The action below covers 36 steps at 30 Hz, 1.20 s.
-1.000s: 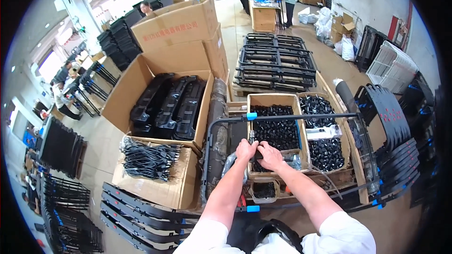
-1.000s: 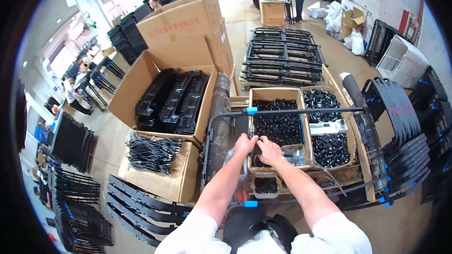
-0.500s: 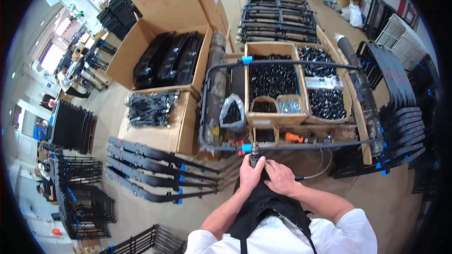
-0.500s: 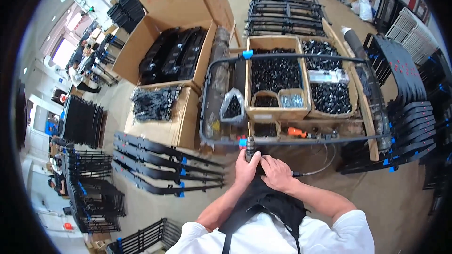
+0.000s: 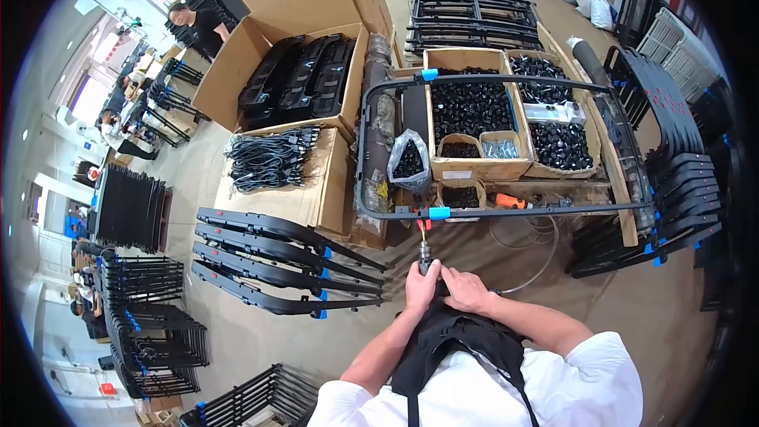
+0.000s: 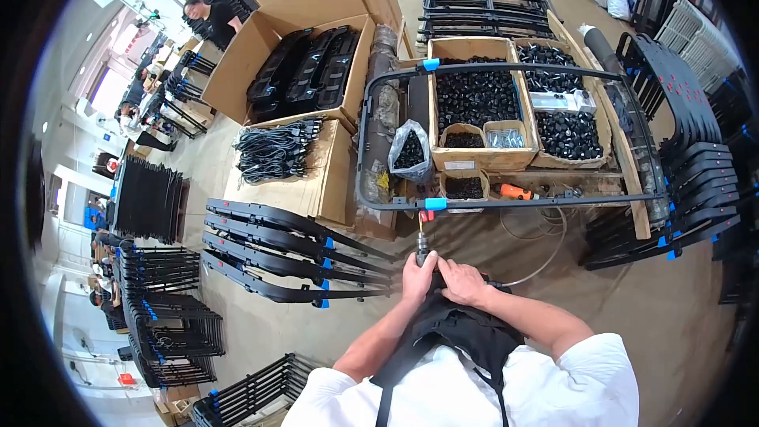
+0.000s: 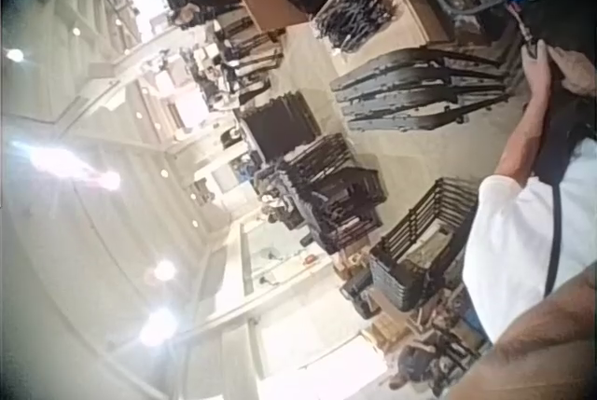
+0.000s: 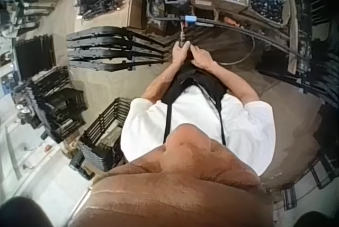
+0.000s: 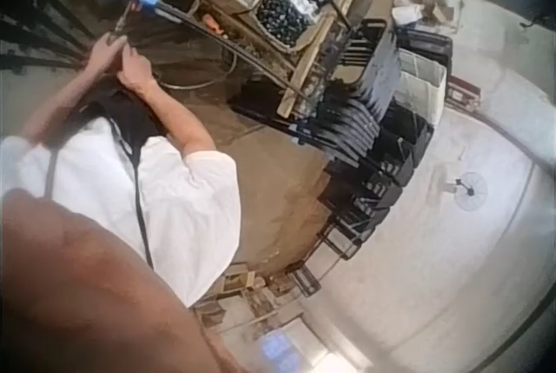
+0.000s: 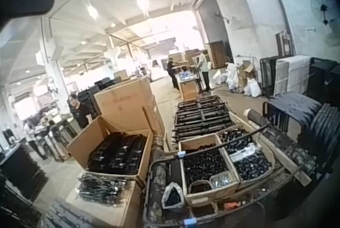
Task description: Assembling components for outdoor equipment, likely a lawn mower, in a factory environment.
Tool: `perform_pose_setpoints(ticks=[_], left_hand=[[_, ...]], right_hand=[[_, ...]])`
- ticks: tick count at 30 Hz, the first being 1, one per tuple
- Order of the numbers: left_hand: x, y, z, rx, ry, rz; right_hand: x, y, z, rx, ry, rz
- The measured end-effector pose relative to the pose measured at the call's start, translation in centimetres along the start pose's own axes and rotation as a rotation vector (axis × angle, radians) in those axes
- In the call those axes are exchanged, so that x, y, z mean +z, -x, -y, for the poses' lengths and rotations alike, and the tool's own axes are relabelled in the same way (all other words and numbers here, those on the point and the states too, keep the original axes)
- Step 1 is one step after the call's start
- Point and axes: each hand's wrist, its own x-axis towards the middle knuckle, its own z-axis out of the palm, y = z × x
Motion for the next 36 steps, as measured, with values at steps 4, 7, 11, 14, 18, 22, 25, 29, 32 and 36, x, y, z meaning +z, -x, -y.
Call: perform_pose_setpoints(ticks=[4,7,11,14,18,22,25,29,32,36], left_hand=[[-0.8,-1.0,-0.5,0.011,-0.015,0.060],[-1.1,-1.7,-0.6,0.013,-0.045,0.085],[-1.3,-2.2,-0.1,-0.003,-0.064,0.123],[-1.5,-2.8,-0.1,0.009,-0.103,0.130],[-1.6,-3.2,-0.5,0.016,-0.188,0.133],[-1.5,-3.8,-0.2,0.014,-0.149,0.134],[-1.3,-4.0,-0.2,0.018,-0.152,0.147],[-1.2,-4.5,-0.1,0.036,-0.183,0.132],[-1.2,-4.6,-0.6,0.036,-0.177,0.141],[-1.4,-4.6,-1.4,0.050,-0.204,0.131]], right_hand=[[-0.5,-0.9,1.4,0.072,0.009,0.009],[-0.1,-0.9,1.6,0.066,-0.005,-0.045],[-0.4,-1.3,2.1,0.116,-0.024,0.009],[-0.5,-1.5,2.5,0.125,-0.043,0.000],[-0.3,-1.8,2.5,0.133,-0.050,-0.038],[-0.9,-2.0,2.7,0.135,-0.059,-0.034],[-0.9,-2.3,2.3,0.148,-0.065,-0.027],[-0.9,-2.4,2.2,0.138,-0.056,-0.054],[-0.9,-2.6,2.1,0.130,-0.053,-0.053],[-1.3,-2.9,2.2,0.158,-0.071,-0.047]])
